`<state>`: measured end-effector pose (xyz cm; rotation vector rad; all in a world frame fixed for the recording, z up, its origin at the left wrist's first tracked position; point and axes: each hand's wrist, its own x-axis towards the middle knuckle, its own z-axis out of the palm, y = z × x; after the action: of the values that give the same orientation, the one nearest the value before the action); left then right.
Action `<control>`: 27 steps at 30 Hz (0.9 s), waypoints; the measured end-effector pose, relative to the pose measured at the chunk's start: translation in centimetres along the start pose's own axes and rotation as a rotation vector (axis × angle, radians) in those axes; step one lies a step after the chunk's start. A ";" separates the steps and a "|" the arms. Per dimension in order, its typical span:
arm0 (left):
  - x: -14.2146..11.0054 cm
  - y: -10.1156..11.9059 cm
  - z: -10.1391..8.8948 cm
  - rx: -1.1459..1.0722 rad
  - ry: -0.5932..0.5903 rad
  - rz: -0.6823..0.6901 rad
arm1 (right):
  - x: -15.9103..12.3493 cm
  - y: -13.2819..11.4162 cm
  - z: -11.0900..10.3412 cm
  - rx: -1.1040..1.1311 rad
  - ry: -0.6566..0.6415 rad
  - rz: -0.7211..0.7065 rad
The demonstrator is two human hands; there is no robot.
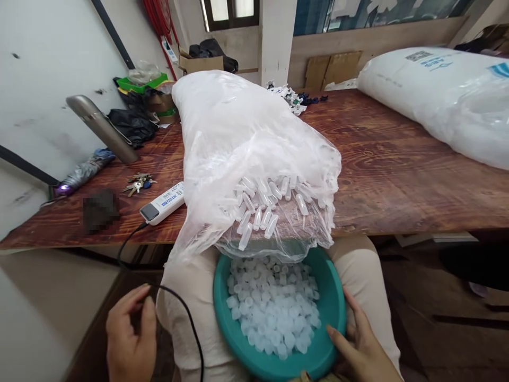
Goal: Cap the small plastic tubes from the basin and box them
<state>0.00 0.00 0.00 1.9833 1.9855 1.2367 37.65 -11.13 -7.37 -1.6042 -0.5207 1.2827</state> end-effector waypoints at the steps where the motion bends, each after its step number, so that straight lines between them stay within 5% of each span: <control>1: -0.6 0.3 0.5 -0.013 -0.079 0.019 | 0.1 -0.3 0.1 -0.002 0.006 -0.004; 3: -2.1 1.4 1.1 -0.065 -0.334 -0.023 | 0.4 -1.8 0.3 -0.052 -0.011 0.036; 6: -3.5 3.7 1.8 -0.168 -0.703 -0.323 | 1.9 -4.8 0.3 -0.198 -0.060 0.132; 9: -3.7 5.3 3.1 -0.333 -0.879 -0.680 | 4.3 -7.4 -0.4 -0.200 -0.067 0.160; 14: -3.5 7.6 5.9 -0.626 -0.823 -1.025 | 8.7 -9.1 -0.4 -0.199 -0.133 0.195; 18: -2.8 9.6 8.1 -0.849 -0.937 -1.228 | 11.5 -9.2 1.6 -0.175 -0.191 0.197; 22: -1.4 10.1 11.6 -0.898 -0.775 -1.298 | 14.1 -8.7 3.9 -0.189 -0.238 0.176; 27: -0.3 8.0 15.9 -0.924 -0.553 -1.363 | 16.5 -8.2 5.0 -0.227 -0.300 0.072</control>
<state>15.60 5.96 -6.27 0.2524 1.4168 0.7701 40.80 7.65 -8.07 -1.6337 -0.8254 1.5765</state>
